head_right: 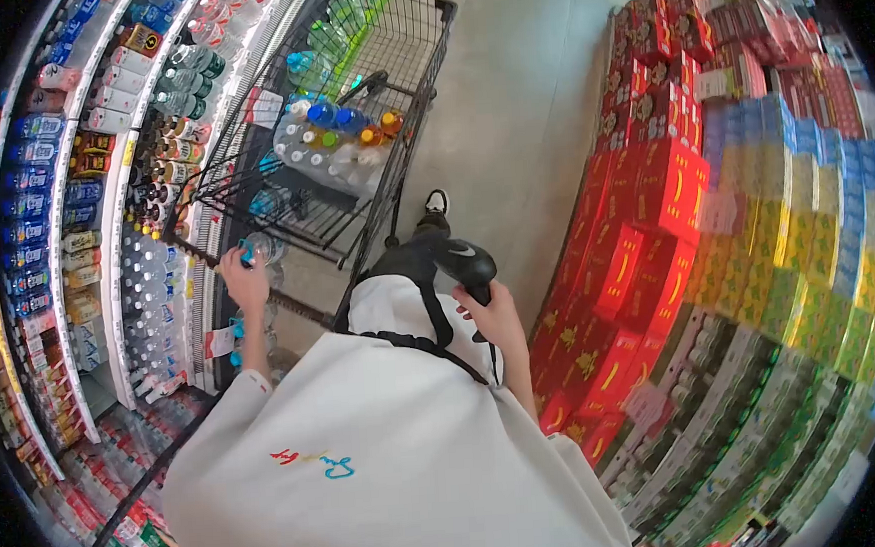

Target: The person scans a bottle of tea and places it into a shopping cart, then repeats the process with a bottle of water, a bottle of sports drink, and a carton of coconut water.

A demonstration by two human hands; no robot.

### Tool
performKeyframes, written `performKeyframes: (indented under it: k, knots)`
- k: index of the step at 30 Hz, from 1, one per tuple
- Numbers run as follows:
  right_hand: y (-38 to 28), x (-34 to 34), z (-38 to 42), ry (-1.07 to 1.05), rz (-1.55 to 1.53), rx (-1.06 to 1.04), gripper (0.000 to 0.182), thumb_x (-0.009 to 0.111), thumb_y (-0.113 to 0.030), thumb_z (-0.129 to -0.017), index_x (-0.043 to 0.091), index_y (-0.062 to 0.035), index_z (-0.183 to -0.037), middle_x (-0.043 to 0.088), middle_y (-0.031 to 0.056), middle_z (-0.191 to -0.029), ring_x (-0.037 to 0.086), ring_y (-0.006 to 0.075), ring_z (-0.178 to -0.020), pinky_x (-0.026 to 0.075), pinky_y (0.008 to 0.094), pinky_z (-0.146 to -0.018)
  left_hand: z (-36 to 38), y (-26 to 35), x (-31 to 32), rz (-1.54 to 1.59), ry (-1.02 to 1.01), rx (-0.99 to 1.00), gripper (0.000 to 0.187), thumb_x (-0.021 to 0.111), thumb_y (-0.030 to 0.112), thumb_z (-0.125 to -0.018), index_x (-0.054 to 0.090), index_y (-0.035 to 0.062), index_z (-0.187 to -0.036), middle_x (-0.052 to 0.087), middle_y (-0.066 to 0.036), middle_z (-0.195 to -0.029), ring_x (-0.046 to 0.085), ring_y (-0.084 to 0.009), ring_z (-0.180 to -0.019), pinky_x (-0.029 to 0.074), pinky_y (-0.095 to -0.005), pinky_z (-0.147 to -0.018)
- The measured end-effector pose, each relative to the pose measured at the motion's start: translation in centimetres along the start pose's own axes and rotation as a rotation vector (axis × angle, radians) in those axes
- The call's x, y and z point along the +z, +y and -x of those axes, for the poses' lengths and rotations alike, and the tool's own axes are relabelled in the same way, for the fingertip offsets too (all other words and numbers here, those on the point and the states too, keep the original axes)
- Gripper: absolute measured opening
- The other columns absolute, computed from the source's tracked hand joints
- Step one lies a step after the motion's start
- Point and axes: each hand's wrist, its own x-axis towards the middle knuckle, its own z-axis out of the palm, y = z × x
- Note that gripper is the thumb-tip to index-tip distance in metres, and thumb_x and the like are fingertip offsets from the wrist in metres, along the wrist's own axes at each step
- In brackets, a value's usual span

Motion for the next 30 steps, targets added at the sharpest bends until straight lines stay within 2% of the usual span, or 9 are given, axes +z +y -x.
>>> performKeyframes:
  k: [3, 11, 14, 16, 19, 21, 25, 28, 30]
  knots:
    - [-2.5, -2.7, -6.0, -0.019, 0.071, 0.001, 0.025, 0.071, -0.018, -0.089, 0.064, 0.0033, -0.100, 0.068, 0.0063, -0.083, 0.064, 0.0127, -0.067, 0.055, 0.0281, -0.064, -0.3, -0.2, 0.4, 0.020, -0.005, -0.043, 0.030, 0.073, 0.017, -0.082, 0.064, -0.0030, -0.103, 0.062, -0.015, -0.119, 0.052, -0.0341, -0.120, 0.041, -0.0446, -0.104]
    - [-12.8, -10.2, -19.7, -0.159, 0.416, 0.008, 0.028, 0.071, -0.024, -0.089, 0.062, 0.0025, -0.090, 0.063, 0.0051, -0.069, 0.056, 0.0099, -0.055, 0.044, 0.0276, -0.051, -0.6, 1.2, 1.0, -0.023, -0.001, -0.205, 0.026, 0.069, 0.020, -0.089, 0.064, 0.0001, -0.105, 0.061, -0.014, -0.125, 0.052, -0.0326, -0.124, 0.035, -0.0457, -0.109]
    - [-15.3, -13.1, -24.3, -0.087, 0.492, -0.003, 0.030, 0.072, -0.026, -0.087, 0.063, 0.0026, -0.087, 0.062, 0.0057, -0.066, 0.057, 0.0120, -0.054, 0.046, 0.0302, -0.052, -2.0, 3.0, 1.8, -0.272, 0.075, -0.223, 0.023, 0.069, 0.016, -0.088, 0.063, 0.0015, -0.105, 0.061, -0.012, -0.123, 0.053, -0.0330, -0.122, 0.042, -0.0446, -0.103]
    - [-16.8, -15.3, -27.3, -0.083, 0.468, -0.006, 0.030, 0.072, -0.026, -0.086, 0.063, 0.0028, -0.087, 0.062, 0.0054, -0.065, 0.056, 0.0119, -0.054, 0.046, 0.0301, -0.052, -4.1, 7.4, 3.4, -0.255, 0.364, -0.327, 0.023, 0.067, 0.016, -0.089, 0.063, 0.0024, -0.107, 0.061, -0.014, -0.119, 0.054, -0.0353, -0.117, 0.043, -0.0455, -0.099]
    - [-18.7, -18.5, -32.2, -0.082, 0.435, -0.007, 0.031, 0.072, -0.026, -0.086, 0.062, 0.0028, -0.086, 0.061, 0.0048, -0.066, 0.056, 0.0118, -0.054, 0.046, 0.0297, -0.051, -10.5, 20.3, 5.6, 0.029, 0.224, -0.631, 0.025, 0.067, 0.016, -0.089, 0.062, 0.0016, -0.109, 0.061, -0.017, -0.114, 0.056, -0.0362, -0.110, 0.043, -0.0453, -0.097]
    - [-20.4, -20.4, -35.9, -0.103, 0.400, 0.025, 0.032, 0.072, -0.027, -0.086, 0.062, 0.0032, -0.086, 0.062, 0.0049, -0.067, 0.056, 0.0121, -0.055, 0.046, 0.0298, -0.052, -12.8, 23.3, 13.6, 0.207, 0.257, -0.371, 0.031, 0.068, 0.019, -0.089, 0.061, 0.0000, -0.112, 0.061, -0.019, -0.112, 0.057, -0.0355, -0.106, 0.043, -0.0435, -0.097]
    - [-23.8, -24.8, -44.7, -0.166, 0.438, -0.054, 0.032, 0.072, -0.027, -0.086, 0.062, 0.0027, -0.085, 0.060, 0.0049, -0.065, 0.056, 0.0128, -0.055, 0.045, 0.0305, -0.053, -18.4, 32.6, 28.4, 0.590, -0.164, -0.398, 0.046, 0.067, 0.031, -0.092, 0.056, -0.0024, -0.123, 0.061, -0.025, -0.118, 0.057, -0.0375, -0.113, 0.043, -0.0427, -0.098]
    - [-27.5, -28.8, -51.0, -0.176, 0.507, -0.154, 0.028, 0.073, -0.024, -0.087, 0.061, 0.0006, -0.083, 0.056, 0.0010, -0.060, 0.052, 0.0102, -0.050, 0.041, 0.0289, -0.048, -23.8, 42.1, 33.4, 0.478, -0.328, -0.444, 0.057, 0.062, 0.040, -0.095, 0.051, -0.0026, -0.131, 0.056, -0.029, -0.129, 0.053, -0.0394, -0.123, 0.042, -0.0419, -0.103]
    - [-30.3, -32.3, -53.7, -0.216, 0.496, -0.137, 0.030, 0.073, -0.027, -0.086, 0.062, 0.0010, -0.083, 0.057, 0.0025, -0.059, 0.054, 0.0118, -0.051, 0.042, 0.0302, -0.050, -25.4, 46.5, 35.3, 0.437, -0.406, -0.461, 0.069, 0.051, 0.054, -0.096, 0.047, -0.0012, -0.138, 0.049, -0.030, -0.139, 0.046, -0.0403, -0.132, 0.036, -0.0484, -0.110]
